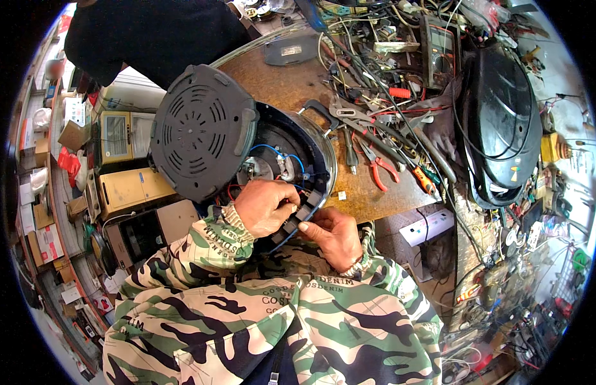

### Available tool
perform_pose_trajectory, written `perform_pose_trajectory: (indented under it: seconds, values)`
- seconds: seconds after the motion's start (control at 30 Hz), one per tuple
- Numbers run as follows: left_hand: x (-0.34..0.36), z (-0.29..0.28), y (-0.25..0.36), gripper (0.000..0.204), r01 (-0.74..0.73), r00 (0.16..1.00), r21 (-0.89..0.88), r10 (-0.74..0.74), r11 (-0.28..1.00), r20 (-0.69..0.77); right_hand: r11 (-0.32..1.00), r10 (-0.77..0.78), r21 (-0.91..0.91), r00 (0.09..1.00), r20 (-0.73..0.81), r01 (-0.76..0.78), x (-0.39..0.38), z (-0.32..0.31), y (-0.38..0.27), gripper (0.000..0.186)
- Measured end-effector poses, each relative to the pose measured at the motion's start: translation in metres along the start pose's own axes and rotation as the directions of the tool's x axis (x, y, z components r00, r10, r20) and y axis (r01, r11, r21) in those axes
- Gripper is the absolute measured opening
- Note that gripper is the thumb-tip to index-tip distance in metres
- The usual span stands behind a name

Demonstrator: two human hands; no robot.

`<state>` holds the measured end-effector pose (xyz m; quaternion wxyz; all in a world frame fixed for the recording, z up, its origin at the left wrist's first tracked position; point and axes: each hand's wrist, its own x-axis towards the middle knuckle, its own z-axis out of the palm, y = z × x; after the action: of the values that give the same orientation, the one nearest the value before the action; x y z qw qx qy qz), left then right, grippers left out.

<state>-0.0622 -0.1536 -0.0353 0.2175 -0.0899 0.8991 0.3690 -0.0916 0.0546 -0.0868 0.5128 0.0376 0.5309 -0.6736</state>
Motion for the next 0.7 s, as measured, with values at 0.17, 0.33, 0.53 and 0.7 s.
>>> perform_pose_trajectory:
  seconds: [0.17,0.33,0.53,0.7]
  values:
    - [-0.011,-0.010,-0.002,0.018,-0.043,0.999,-0.110,0.043,0.993,-0.002,1.000,-0.004,0.021,1.000,-0.003,0.004,-0.002,0.001,0.002,0.039]
    - [-0.033,-0.030,-0.014,0.017,-0.027,0.917,-0.292,-0.092,0.956,-0.387,1.000,-0.002,-0.012,1.000,0.003,0.002,-0.003,0.009,-0.007,0.042]
    - [-0.057,-0.004,-0.006,0.019,0.016,0.938,0.162,0.041,0.987,-0.344,1.000,0.007,0.011,0.997,0.079,-0.008,0.001,0.002,-0.004,0.042]
    - [-0.057,0.013,-0.019,0.016,0.048,0.895,0.110,0.006,0.993,-0.447,0.959,-0.077,-0.276,0.995,-0.057,0.058,0.010,-0.035,0.002,0.034]
